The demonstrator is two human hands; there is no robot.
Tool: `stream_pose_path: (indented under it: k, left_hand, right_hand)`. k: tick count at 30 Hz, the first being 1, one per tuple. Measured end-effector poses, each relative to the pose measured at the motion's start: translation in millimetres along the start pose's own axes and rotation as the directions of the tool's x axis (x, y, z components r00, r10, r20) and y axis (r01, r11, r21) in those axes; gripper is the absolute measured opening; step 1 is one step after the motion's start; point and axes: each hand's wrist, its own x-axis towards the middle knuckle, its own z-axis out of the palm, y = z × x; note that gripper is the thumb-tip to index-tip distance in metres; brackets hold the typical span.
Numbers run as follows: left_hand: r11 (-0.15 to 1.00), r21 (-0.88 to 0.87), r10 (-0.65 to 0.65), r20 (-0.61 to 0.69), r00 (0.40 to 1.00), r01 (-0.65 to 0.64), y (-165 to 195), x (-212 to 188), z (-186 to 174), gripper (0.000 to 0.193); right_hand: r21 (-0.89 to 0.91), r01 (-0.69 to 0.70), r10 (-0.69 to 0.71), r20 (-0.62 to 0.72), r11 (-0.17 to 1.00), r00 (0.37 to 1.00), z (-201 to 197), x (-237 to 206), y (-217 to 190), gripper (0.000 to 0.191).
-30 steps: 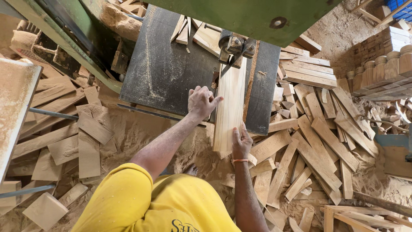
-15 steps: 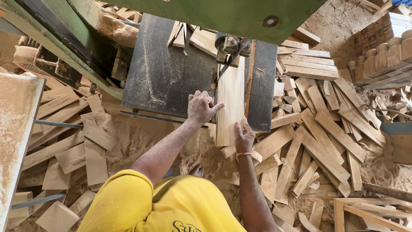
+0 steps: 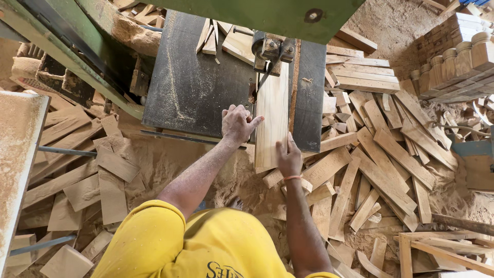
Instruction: The person cuts wooden planks and shaped wood pieces on a bandsaw, guiding each piece against the blade with both hands. They set cut pieces aside, pick up new boards from the surrounding scrap pile, and continue cutting pieces one after another.
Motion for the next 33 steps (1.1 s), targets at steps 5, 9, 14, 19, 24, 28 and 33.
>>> stream_pose_path:
  k: [5,9,14,19,24,28,33]
  left_hand:
    - [0.999,0.017,-0.032,0.029,0.999,0.031,0.2,3.4,0.2,0.061]
    - [0.999,0.042,0.001,0.023,1.0,-0.002,3.4,3.8,-5.8,0.059]
    - [1.0,-0.009,0.022,0.039,0.999,-0.022,6.3,4.3,-16.7,0.051]
    - [1.0,-0.029,0.006,0.041,0.999,-0.005,6.2,4.0,-15.4,0.049]
    - [0.999,-0.004,0.035,0.017,0.999,-0.035,5.0,5.4,-12.5,0.048]
    - [0.999,0.009,0.039,0.074,0.997,-0.039,2.6,9.4,-16.8,0.043]
    - [0.999,-0.029,0.022,0.103,0.994,-0.019,6.4,9.7,-18.7,0.043]
  right_hand:
    - [-0.364,0.099,-0.127,-0.055,0.926,0.99,4.0,-41.9,-29.0,0.129]
    - [-0.466,0.12,-0.157,-0.041,0.877,0.987,23.2,-43.0,-43.0,0.128]
    - [-0.433,0.171,-0.225,-0.076,0.885,0.971,25.7,-43.7,-36.4,0.117]
    - [-0.457,0.22,-0.29,-0.089,0.862,0.953,31.2,-27.3,-34.0,0.114]
    - [-0.448,0.214,-0.276,-0.076,0.868,0.958,32.9,-15.7,-32.7,0.118]
    - [-0.469,0.198,-0.251,-0.052,0.861,0.967,32.1,-29.3,-29.3,0.112]
    - [-0.42,0.179,-0.219,-0.049,0.89,0.974,30.6,-26.9,-30.2,0.118]
